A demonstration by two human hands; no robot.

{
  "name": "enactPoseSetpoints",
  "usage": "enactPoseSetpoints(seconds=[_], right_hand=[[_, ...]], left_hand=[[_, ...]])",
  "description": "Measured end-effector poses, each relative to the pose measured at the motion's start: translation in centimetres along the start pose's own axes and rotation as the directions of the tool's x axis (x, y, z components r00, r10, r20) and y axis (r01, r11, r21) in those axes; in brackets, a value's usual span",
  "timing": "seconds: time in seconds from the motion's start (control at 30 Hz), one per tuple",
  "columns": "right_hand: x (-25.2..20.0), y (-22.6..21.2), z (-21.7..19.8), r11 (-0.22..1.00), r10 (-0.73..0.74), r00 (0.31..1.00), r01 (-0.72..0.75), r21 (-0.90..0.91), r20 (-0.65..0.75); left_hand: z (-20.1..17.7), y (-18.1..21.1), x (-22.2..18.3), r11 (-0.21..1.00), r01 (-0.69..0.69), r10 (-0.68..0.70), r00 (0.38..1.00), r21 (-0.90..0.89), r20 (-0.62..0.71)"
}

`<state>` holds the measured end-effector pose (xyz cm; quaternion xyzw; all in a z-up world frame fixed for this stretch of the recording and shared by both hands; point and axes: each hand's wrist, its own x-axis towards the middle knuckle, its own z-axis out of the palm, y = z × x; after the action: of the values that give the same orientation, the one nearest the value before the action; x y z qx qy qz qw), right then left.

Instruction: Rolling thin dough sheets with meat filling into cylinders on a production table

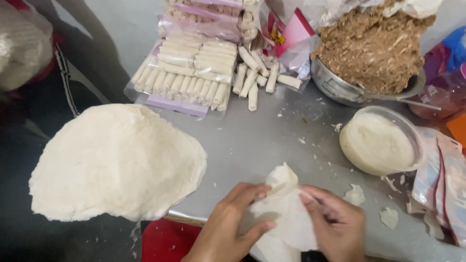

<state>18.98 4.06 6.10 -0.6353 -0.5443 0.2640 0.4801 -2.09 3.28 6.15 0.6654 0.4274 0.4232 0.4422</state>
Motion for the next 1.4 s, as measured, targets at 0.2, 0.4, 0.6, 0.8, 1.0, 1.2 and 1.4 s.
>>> enactPoseSetpoints(seconds=[0.2,0.4,0.6,0.8,1.0,1.2,1.4], right_hand=[[0.8,1.3,-1.4,0.933,-0.297,0.927,0.332,-0.136,0.227],[2.2,3.5,-3.7,0.970,0.243,0.703,-0.179,-0.165,0.668],[1.6,-0.1,-1.2,0.951,0.263,0.866,-0.308,0.038,0.426],[1.2,0.3,-1.8,0.981,0.192,0.972,-0.191,-0.022,0.133],[1.0,1.0,-1.6,0.975,-0.220,0.875,0.214,0.063,0.431],[3.5,3.0,-5.3,0.936,0.339,0.847,-0.349,-0.054,0.410],[1.3,0.4,-0.4,0.989,-0.144,0.843,0.144,0.039,0.518]], left_hand=[[1.4,-1.1,1.3,0.990,0.136,-0.142,0.966,-0.042,-0.217],[0.8,0.0,0.6,0.989,-0.089,0.129,0.908,0.116,-0.399],[0.8,-0.7,-0.2,0.949,-0.247,0.278,0.949,0.195,-0.149],[-2.3,-0.1,-1.5,0.936,0.277,-0.273,0.961,0.218,-0.045],[0.2,0.3,0.8,0.978,0.207,-0.207,0.976,0.000,-0.068],[-1.5,1.0,0.5,0.989,0.061,0.006,0.898,0.138,-0.440],[-0.1,1.7,0.7,0.838,-0.442,0.458,0.889,0.320,0.030]])
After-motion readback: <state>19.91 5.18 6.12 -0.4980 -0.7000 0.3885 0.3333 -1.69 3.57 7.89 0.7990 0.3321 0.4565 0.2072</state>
